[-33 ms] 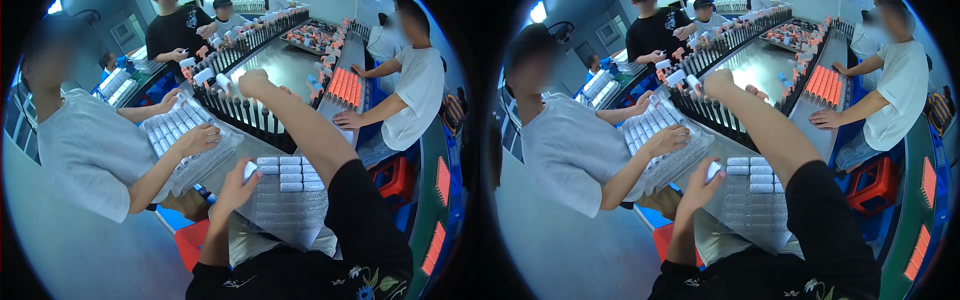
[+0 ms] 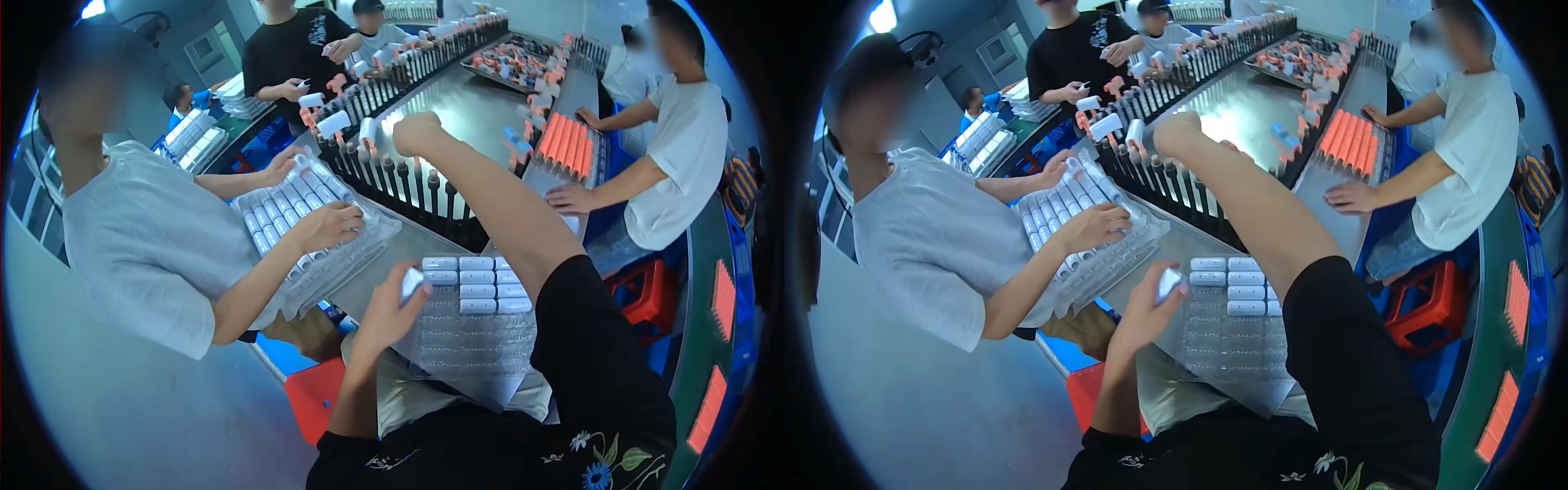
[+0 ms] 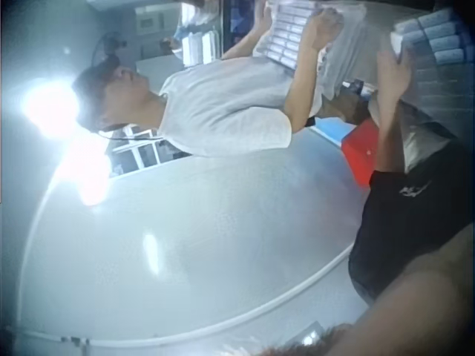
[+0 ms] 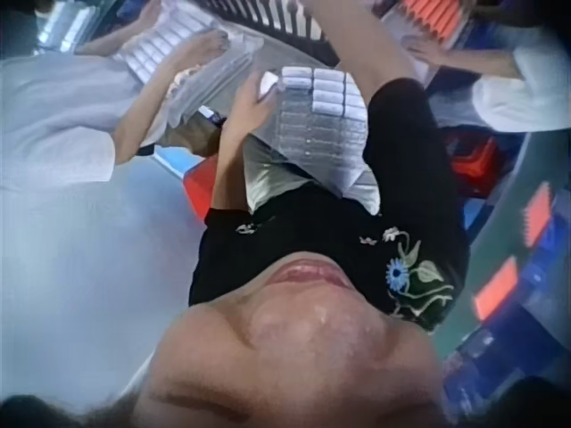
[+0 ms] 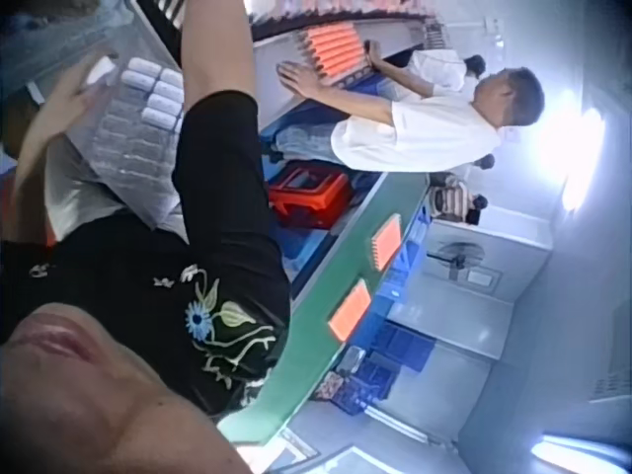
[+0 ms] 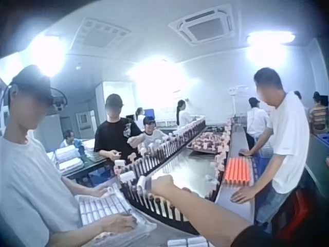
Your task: The person removes plastic components from blister trays by hand and mounts them onto the upright pegs of a rotating conveyor line, then receives a stack of filled trays and places additional components onto the pegs.
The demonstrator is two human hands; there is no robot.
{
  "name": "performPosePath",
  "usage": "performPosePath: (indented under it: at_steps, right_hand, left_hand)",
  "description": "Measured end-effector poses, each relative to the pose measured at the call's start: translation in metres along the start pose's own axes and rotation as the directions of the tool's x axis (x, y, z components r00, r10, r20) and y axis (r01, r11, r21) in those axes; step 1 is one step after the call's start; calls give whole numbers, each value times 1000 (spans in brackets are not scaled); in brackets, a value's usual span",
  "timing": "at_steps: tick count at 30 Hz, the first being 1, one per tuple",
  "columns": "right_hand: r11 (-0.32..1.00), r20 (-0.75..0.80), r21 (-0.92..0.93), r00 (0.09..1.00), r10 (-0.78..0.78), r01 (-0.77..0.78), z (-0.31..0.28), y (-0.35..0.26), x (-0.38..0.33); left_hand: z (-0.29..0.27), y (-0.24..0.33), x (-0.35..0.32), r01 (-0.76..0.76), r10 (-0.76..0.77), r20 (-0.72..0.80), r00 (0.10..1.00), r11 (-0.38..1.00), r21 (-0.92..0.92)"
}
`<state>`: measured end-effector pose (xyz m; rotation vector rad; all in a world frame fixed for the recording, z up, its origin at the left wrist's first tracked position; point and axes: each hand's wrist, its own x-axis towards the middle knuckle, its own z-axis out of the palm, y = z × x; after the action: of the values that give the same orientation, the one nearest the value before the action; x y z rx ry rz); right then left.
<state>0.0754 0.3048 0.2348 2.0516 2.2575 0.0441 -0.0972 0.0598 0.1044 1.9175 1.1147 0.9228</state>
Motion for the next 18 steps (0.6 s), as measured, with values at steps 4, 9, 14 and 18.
performPosePath:
  at_steps: [4,9,14,18]
  right_hand:
    - [992,-202,117,979,-18,43,26,-12,-1]
    - [924,-433,-216,817,-380,316,68,-38,-36]
    - [498,-593,490,692,-411,716,113,-5,-201]
    - [489,-403,735,883,-241,469,171,56,-306]
  left_hand:
    - [9,2,-34,20,-24,-22,999,989,-145]
    - [-4,30,-35,100,-127,-18,992,854,-510]
    - [-18,70,-15,-32,26,-19,999,888,-459]
    - [2,80,48,-197,193,-47,980,976,-89]
